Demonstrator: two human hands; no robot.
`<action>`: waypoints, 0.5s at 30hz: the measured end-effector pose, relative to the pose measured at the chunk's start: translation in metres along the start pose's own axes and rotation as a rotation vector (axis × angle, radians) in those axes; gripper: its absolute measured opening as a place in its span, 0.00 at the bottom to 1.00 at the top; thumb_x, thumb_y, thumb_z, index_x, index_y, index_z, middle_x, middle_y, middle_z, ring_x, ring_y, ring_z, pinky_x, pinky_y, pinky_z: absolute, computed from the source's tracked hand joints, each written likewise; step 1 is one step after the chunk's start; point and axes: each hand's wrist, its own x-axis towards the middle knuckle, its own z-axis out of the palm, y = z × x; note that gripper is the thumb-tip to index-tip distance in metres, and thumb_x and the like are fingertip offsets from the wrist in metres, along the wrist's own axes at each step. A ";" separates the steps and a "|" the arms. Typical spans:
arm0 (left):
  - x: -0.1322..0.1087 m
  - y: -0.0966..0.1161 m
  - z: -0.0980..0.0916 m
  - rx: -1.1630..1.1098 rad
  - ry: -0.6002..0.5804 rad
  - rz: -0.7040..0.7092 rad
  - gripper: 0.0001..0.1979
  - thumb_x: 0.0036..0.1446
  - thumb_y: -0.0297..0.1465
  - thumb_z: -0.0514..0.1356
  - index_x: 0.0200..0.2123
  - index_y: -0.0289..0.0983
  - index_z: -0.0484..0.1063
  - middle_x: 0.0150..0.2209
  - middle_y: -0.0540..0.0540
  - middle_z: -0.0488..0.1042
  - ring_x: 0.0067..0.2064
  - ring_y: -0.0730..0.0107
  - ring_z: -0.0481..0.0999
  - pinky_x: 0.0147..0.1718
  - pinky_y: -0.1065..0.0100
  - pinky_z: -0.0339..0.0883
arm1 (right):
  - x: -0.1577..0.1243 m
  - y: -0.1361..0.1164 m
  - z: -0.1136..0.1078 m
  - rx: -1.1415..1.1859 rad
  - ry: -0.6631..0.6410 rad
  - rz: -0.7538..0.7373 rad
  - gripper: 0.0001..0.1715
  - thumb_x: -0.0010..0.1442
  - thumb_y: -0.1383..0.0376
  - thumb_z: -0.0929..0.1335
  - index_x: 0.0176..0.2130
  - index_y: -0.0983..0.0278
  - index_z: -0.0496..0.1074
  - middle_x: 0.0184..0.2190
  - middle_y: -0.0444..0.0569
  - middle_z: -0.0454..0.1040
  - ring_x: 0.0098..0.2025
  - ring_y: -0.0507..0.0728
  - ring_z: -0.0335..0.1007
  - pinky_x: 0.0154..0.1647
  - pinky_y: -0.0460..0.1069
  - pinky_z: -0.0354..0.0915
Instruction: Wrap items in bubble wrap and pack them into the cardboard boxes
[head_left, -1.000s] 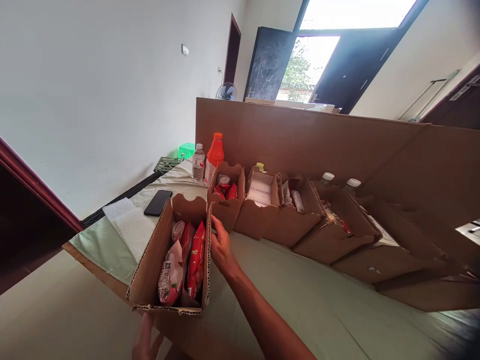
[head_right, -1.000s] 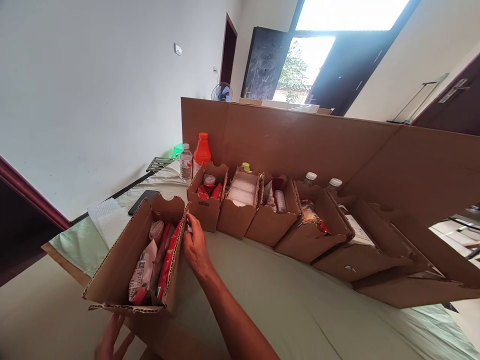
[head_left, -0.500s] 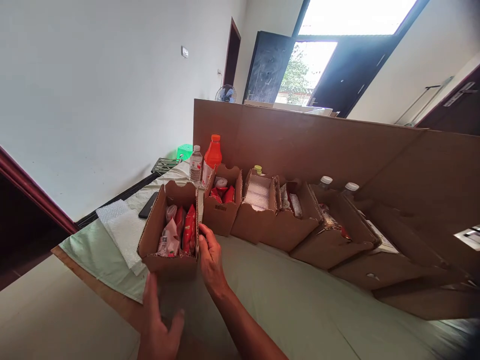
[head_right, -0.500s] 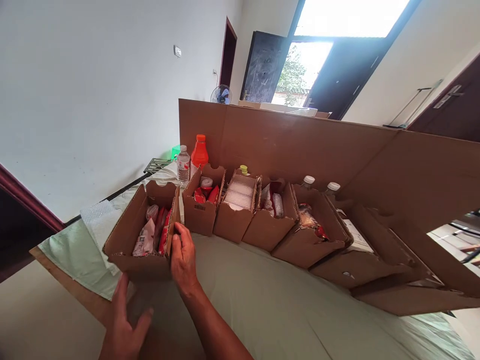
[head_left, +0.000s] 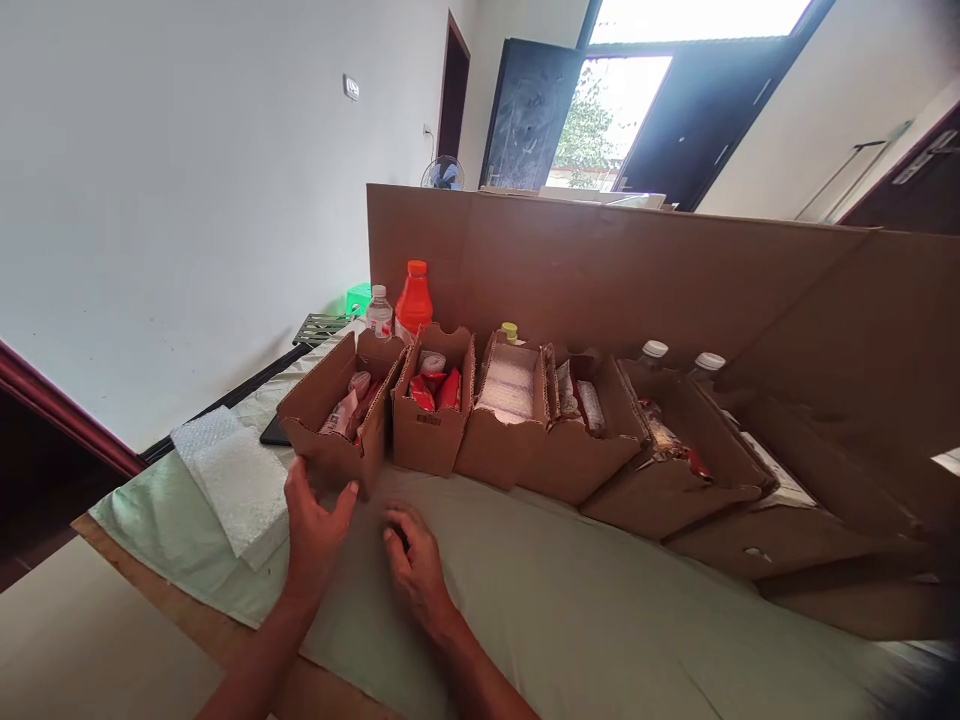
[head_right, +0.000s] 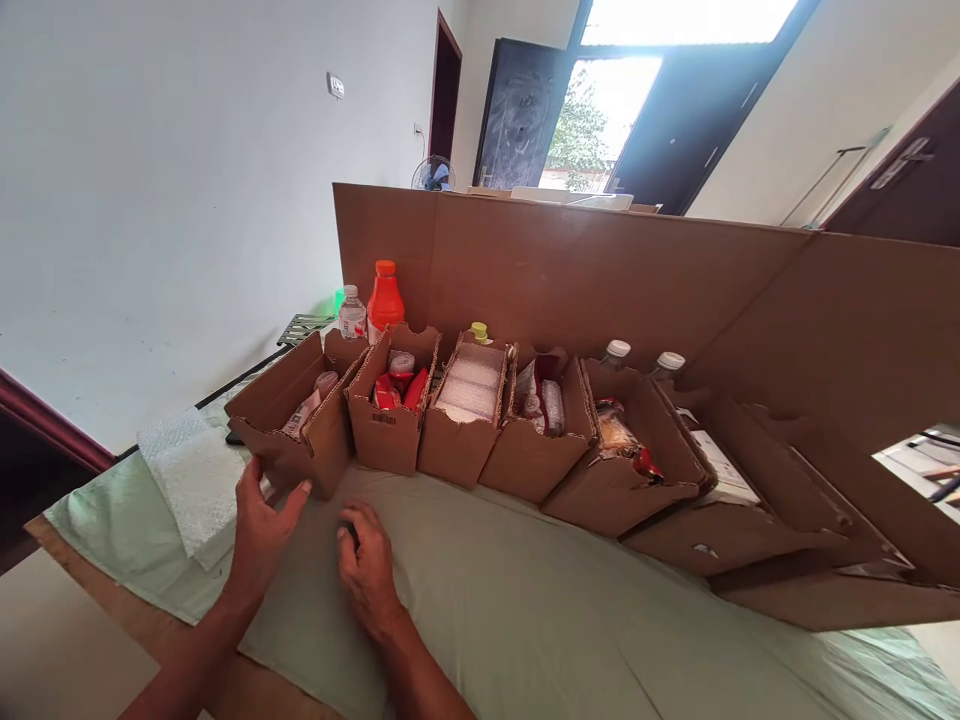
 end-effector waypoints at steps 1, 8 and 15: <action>0.002 0.001 0.005 0.000 0.015 -0.006 0.39 0.58 0.39 0.63 0.69 0.39 0.50 0.65 0.32 0.57 0.68 0.45 0.59 0.63 0.43 0.62 | 0.000 0.001 0.000 -0.001 0.001 -0.001 0.16 0.58 0.70 0.65 0.43 0.60 0.79 0.48 0.53 0.79 0.50 0.59 0.75 0.53 0.52 0.70; 0.026 0.008 0.034 0.008 0.087 -0.026 0.39 0.57 0.41 0.64 0.66 0.33 0.54 0.62 0.30 0.59 0.66 0.43 0.60 0.64 0.40 0.57 | 0.000 0.006 0.005 -0.012 0.017 -0.014 0.18 0.56 0.71 0.64 0.42 0.59 0.79 0.46 0.52 0.79 0.48 0.58 0.76 0.50 0.51 0.71; 0.033 0.012 0.047 0.020 -0.014 0.001 0.36 0.58 0.35 0.61 0.67 0.34 0.52 0.65 0.30 0.59 0.69 0.45 0.57 0.65 0.42 0.57 | 0.001 0.002 0.004 -0.002 0.011 -0.029 0.17 0.58 0.71 0.63 0.41 0.60 0.79 0.46 0.53 0.79 0.49 0.58 0.76 0.51 0.52 0.71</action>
